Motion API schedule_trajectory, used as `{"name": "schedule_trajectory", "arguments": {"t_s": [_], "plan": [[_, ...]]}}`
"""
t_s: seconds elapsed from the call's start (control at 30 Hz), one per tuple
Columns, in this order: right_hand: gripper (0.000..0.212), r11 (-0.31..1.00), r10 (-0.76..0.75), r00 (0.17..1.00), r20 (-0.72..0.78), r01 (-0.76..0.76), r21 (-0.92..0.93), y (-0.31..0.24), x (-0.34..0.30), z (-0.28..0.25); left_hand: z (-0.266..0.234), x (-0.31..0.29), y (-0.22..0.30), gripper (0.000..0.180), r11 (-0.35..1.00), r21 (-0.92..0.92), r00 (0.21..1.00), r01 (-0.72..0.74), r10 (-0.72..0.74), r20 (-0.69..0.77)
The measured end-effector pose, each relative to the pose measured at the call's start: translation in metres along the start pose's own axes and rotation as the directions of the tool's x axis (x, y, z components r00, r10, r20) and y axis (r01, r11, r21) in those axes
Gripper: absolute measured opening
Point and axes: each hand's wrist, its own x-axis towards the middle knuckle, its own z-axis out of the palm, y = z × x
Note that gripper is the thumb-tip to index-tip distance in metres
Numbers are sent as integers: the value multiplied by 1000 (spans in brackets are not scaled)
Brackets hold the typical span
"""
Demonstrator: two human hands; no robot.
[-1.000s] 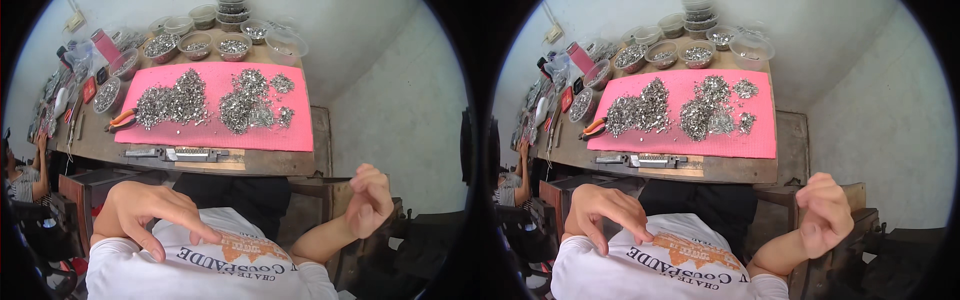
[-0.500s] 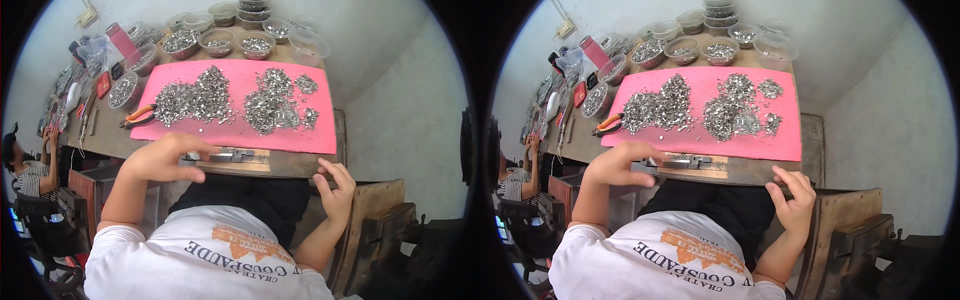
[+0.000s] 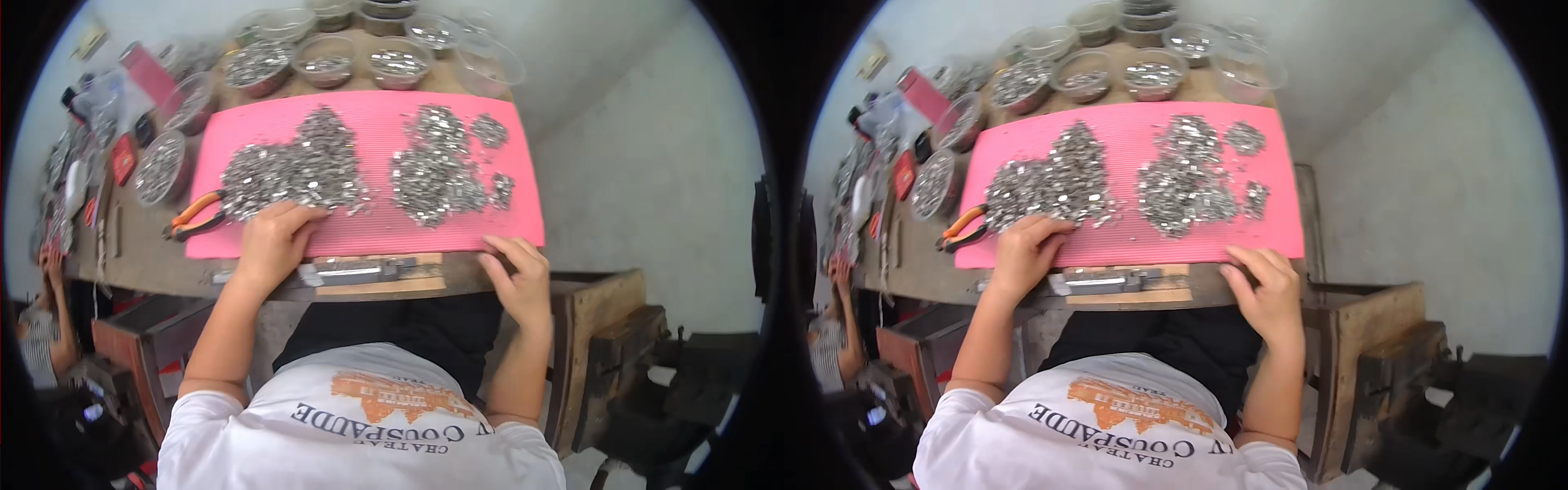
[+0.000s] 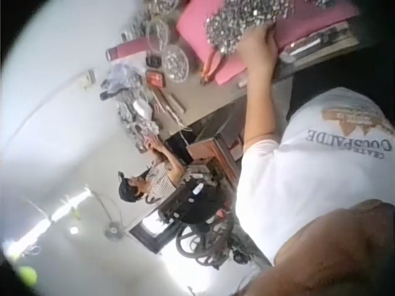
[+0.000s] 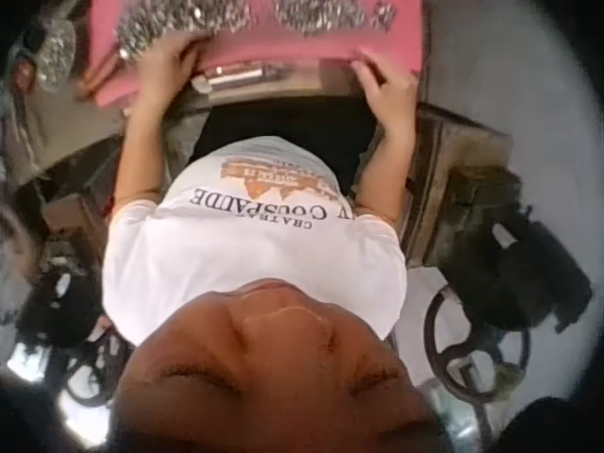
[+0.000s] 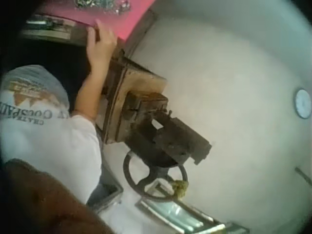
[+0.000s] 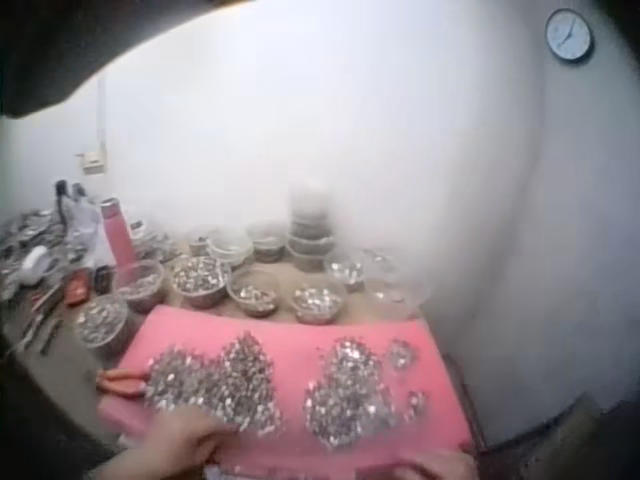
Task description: The person loads small metal components into a metal fixture by hand, then carries the fixture to a mechanical press and positions it under the press tool.
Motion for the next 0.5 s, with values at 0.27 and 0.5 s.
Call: {"name": "schedule_trajectory", "arguments": {"t_s": [0.27, 0.5], "plan": [[14, 1000, 9, 974, -226, -7, 10, 19, 21, 19, 2, 2, -3, 24, 994, -102, 998, 44, -48, -40], [12, 999, 41, 948, -315, -38, 16, 52, 18, 17, 8, -3, -1, 24, 994, -103, 996, 31, -39, -76]]}}
